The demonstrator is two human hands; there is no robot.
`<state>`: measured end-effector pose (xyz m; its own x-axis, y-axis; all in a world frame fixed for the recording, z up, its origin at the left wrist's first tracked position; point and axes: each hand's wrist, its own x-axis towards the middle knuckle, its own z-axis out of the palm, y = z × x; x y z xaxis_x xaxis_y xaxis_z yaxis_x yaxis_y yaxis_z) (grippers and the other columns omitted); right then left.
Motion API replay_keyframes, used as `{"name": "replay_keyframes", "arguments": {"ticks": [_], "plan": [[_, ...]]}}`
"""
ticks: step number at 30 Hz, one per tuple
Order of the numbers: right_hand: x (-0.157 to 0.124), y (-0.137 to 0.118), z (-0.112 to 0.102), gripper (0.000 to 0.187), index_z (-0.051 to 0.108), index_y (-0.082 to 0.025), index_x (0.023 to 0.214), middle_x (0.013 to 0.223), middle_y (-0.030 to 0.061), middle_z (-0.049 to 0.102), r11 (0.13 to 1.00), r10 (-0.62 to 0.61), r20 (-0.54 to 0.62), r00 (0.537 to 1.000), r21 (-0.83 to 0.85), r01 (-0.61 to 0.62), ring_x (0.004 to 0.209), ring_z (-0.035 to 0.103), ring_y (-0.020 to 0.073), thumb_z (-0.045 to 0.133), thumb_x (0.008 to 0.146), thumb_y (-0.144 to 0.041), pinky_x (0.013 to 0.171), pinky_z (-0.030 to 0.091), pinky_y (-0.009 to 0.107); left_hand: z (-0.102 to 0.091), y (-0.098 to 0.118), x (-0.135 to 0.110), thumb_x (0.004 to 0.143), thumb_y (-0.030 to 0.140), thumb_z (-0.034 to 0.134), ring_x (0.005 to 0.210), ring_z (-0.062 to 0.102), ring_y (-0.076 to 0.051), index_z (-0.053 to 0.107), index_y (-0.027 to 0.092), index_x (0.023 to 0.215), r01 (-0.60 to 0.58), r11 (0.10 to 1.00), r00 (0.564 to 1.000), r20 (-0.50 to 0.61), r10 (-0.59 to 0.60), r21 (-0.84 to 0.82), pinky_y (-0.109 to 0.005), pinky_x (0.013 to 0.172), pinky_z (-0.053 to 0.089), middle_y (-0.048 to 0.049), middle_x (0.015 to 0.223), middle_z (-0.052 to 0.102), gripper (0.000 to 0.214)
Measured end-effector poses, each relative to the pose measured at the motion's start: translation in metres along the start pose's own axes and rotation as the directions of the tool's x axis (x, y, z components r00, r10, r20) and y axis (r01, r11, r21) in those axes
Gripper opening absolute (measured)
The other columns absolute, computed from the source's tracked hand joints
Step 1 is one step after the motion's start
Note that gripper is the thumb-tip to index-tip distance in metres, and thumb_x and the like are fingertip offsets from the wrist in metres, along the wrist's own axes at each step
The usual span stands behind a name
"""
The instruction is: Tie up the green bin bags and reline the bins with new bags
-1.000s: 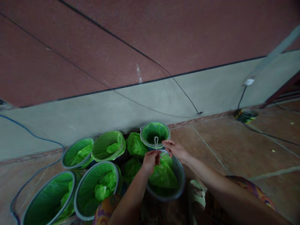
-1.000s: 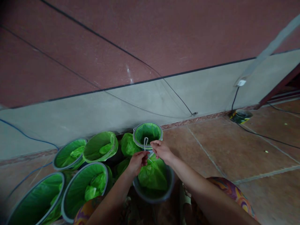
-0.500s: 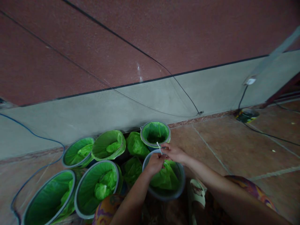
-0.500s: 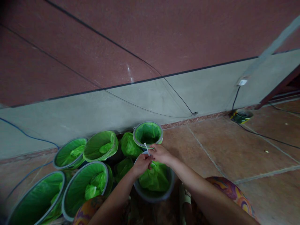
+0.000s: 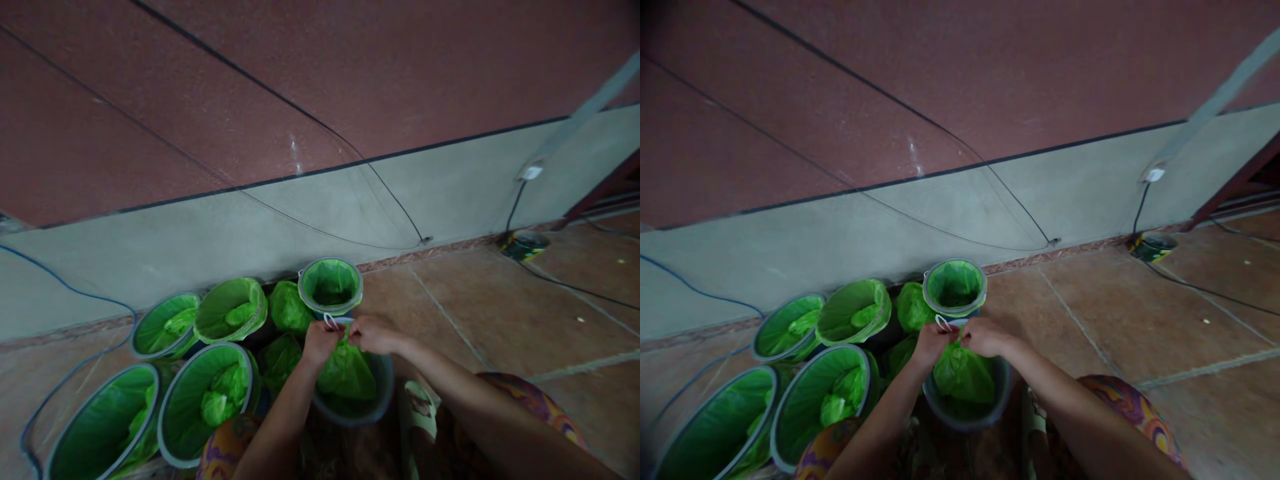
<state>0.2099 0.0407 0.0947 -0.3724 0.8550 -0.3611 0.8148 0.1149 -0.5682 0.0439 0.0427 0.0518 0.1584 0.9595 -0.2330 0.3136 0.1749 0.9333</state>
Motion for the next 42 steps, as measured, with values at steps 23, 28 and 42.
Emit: {"name": "replay_keyframes", "arguments": {"ticks": [23, 28, 42], "plan": [[0.015, 0.005, 0.006, 0.022, 0.070, -0.014, 0.074, 0.059, -0.0019, 0.058, 0.880, 0.032, -0.021, 0.999, 0.475, -0.018, 0.048, 0.047, 0.0083, 0.052, 0.085, -0.019, 0.047, 0.036, 0.019, 0.015, -0.009, 0.005, 0.069, 0.018, 0.065, 0.060, 0.062, -0.013, 0.066, 0.018, 0.084, -0.218, 0.927, 0.974, -0.130, 0.186, -0.305, -0.023, 0.060, 0.049, 0.0010, 0.067, 0.066, 0.015], [0.013, 0.007, 0.005, 0.019, 0.070, -0.013, 0.073, 0.053, -0.0036, 0.054, 0.797, 0.115, 0.008, 0.993, 0.596, -0.097, 0.047, 0.044, 0.0067, 0.060, 0.083, -0.026, 0.046, 0.034, 0.018, 0.010, -0.003, 0.001, 0.065, 0.019, 0.068, 0.058, 0.062, -0.013, 0.066, 0.018, 0.072, -0.155, 0.930, 0.987, -0.095, 0.131, -0.333, -0.024, 0.058, 0.049, 0.0010, 0.063, 0.067, 0.007], [0.008, 0.002, 0.008, 0.027, 0.076, -0.009, 0.095, 0.102, 0.0216, 0.074, 0.928, 0.226, -0.121, 0.966, -0.276, -0.252, 0.100, 0.069, 0.0342, 0.052, 0.082, -0.012, 0.079, 0.051, 0.038, -0.004, -0.016, 0.005, 0.075, 0.010, 0.060, 0.076, 0.068, -0.018, 0.075, 0.018, 0.075, 0.016, 0.933, 0.999, -0.051, 0.002, 0.361, -0.028, 0.073, 0.050, -0.0055, 0.077, 0.075, 0.017]]}}
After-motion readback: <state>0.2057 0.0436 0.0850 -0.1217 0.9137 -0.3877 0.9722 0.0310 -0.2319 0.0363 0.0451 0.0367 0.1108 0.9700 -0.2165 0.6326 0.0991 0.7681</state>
